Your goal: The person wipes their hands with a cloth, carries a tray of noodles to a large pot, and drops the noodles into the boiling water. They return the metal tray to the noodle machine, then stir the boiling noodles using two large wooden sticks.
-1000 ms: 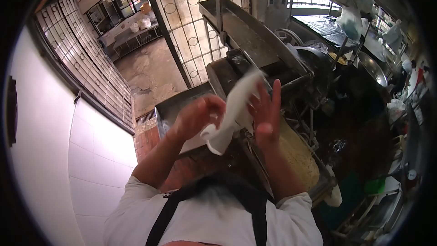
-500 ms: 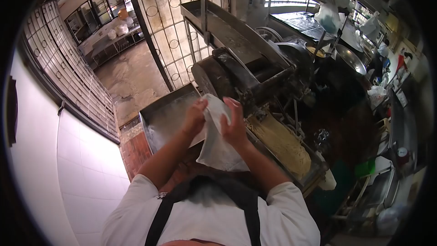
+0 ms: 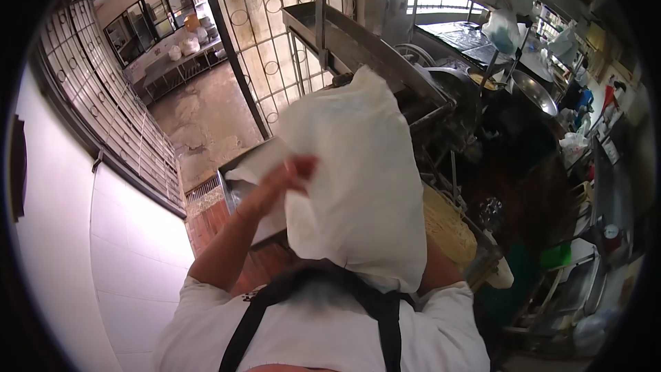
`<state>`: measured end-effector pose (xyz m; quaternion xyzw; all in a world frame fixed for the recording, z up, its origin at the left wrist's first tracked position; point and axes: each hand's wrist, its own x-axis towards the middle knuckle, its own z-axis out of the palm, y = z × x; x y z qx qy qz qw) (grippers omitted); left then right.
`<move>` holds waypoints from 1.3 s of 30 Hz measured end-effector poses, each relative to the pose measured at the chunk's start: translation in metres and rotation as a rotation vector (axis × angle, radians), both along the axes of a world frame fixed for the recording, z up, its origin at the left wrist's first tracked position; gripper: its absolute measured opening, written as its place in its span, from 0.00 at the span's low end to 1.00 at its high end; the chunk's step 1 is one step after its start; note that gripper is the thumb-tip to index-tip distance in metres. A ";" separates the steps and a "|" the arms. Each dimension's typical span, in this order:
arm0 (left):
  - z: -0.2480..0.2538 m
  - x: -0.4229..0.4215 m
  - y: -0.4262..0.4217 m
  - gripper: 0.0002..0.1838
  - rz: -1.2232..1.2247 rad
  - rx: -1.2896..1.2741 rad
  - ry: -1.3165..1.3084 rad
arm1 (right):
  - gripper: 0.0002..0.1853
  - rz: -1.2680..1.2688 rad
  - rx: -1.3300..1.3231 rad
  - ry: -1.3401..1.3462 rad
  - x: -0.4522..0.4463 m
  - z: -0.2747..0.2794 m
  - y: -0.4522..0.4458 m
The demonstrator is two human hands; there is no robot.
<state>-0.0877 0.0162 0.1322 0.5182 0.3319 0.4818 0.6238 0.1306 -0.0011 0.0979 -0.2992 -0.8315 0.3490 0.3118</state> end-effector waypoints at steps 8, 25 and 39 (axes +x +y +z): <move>-0.096 0.023 0.012 0.19 -0.604 -0.228 -0.312 | 0.25 0.119 0.208 -0.288 -0.028 0.047 0.035; -0.108 0.018 0.043 0.21 0.109 0.000 -0.188 | 0.25 -0.041 -0.447 0.382 -0.045 -0.063 0.011; -0.140 -0.017 0.046 0.23 -0.244 0.173 0.110 | 0.24 0.216 -0.109 0.027 -0.056 0.002 0.038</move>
